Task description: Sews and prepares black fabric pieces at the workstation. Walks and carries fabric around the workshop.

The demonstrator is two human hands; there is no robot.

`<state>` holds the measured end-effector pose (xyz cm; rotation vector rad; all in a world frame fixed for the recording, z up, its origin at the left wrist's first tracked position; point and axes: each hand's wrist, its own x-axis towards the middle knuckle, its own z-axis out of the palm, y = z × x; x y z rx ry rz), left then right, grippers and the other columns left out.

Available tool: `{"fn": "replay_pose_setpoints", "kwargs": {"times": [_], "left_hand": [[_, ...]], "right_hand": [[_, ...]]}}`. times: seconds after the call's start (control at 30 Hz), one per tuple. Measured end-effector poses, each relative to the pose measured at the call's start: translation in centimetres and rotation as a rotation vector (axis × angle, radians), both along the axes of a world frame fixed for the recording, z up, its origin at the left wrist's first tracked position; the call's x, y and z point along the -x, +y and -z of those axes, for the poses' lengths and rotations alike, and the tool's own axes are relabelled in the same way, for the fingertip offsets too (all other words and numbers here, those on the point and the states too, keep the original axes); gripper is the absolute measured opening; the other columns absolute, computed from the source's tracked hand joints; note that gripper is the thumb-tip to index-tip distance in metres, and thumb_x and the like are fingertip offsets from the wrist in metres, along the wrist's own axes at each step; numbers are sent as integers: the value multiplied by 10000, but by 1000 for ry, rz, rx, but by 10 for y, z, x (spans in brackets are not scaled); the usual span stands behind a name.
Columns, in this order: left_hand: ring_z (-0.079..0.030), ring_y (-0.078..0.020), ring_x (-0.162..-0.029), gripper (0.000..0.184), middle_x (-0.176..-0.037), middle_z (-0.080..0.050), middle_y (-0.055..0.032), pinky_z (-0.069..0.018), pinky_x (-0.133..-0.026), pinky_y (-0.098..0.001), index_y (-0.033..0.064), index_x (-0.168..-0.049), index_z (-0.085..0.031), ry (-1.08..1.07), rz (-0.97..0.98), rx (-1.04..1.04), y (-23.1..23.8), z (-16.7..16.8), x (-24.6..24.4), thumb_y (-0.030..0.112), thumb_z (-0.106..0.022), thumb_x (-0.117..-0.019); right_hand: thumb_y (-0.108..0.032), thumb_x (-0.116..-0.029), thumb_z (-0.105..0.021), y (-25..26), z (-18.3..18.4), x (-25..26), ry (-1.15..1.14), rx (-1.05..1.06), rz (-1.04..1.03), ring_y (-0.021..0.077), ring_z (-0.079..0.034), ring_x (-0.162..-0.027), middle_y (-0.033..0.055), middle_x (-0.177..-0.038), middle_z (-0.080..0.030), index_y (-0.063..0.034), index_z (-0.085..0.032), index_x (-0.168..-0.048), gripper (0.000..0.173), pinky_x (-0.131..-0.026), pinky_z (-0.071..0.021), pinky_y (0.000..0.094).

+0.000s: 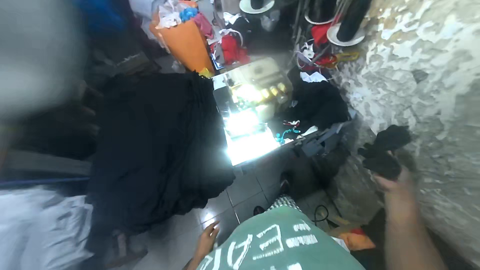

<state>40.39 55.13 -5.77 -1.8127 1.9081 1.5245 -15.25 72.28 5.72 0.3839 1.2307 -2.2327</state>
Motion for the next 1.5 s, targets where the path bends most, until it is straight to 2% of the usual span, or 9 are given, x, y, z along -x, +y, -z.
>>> {"fn": "replay_pose_setpoints", "kwargs": {"times": [0.1,0.4,0.57,0.97,1.07,1.23,1.3,1.4,1.5], "left_hand": [[-558,-420,-1324,419,-1413,-576,-284,-381,-1154,-530,-15,-1460,-518,-144,244,-94,-13,8,-5,173,-508,-1085],[-598,-409,-1248,410,-1346,-613,-286,-427,-1085,-528,-1,-1463,-514,-245,321,-7,-42,-28,39,178,-487,-1095],[-578,-378,-1296,419,-1403,-580,-274,-416,-1116,-505,3,-1474,-500,-201,435,12,-50,-37,73,182,-479,-1096],[-546,-356,-1347,417,-1465,-539,-252,-397,-1143,-476,-9,-1477,-488,-220,464,76,-56,-54,78,154,-480,-1093],[-559,-380,-1330,412,-1440,-564,-256,-402,-1139,-506,-14,-1455,-517,-219,430,49,-59,-30,45,165,-511,-1084],[-594,-388,-1287,421,-1369,-619,-256,-418,-1121,-538,-1,-1421,-559,-244,367,58,-63,29,-39,229,-558,-1069],[-622,-354,-1262,420,-1351,-649,-203,-465,-1099,-536,59,-1411,-588,-302,325,74,-62,71,-86,301,-547,-1071],[-515,-394,-1371,418,-1458,-561,-221,-363,-1168,-528,32,-1464,-526,-388,133,-97,-27,62,-95,212,-518,-1086],[-603,-347,-1293,450,-1386,-634,-184,-456,-1115,-534,83,-1425,-590,-301,176,-46,-4,117,-134,339,-563,-1056]], "right_hand": [[-343,-1115,-309,25,18,-19,-140,-54,162,105,-650,-846,24,-985,-622,-138,-493,-1218,294,-693,-574,285],[-350,-1111,-318,62,56,-66,-393,41,400,156,-613,-1028,63,-1167,-563,-139,-435,-1347,337,-853,-540,324],[-382,-1093,-351,72,78,-73,-512,261,465,138,-657,-854,47,-972,-607,-149,-498,-1152,282,-726,-583,288],[-323,-1088,-397,80,114,-89,-606,268,520,139,-630,-899,52,-1020,-575,-149,-488,-1181,217,-760,-555,277],[-332,-1100,-388,63,113,-93,-614,183,445,178,-581,-1058,77,-1177,-547,-132,-458,-1320,306,-895,-509,339],[-326,-1086,-436,18,116,-108,-633,-23,113,173,-576,-868,69,-1010,-541,-112,-506,-1224,264,-752,-517,339],[-341,-1078,-451,-2,116,-118,-628,-142,-120,191,-588,-860,93,-1011,-566,-86,-521,-1238,308,-740,-524,361],[-309,-1094,-422,-32,111,-128,-508,-241,-569,186,-625,-853,103,-1026,-612,-69,-526,-1282,322,-728,-548,352],[-201,-1098,-441,-64,96,-133,-198,-339,-1058,162,-645,-947,113,-1179,-641,-94,-426,-1503,420,-798,-550,344]]}}
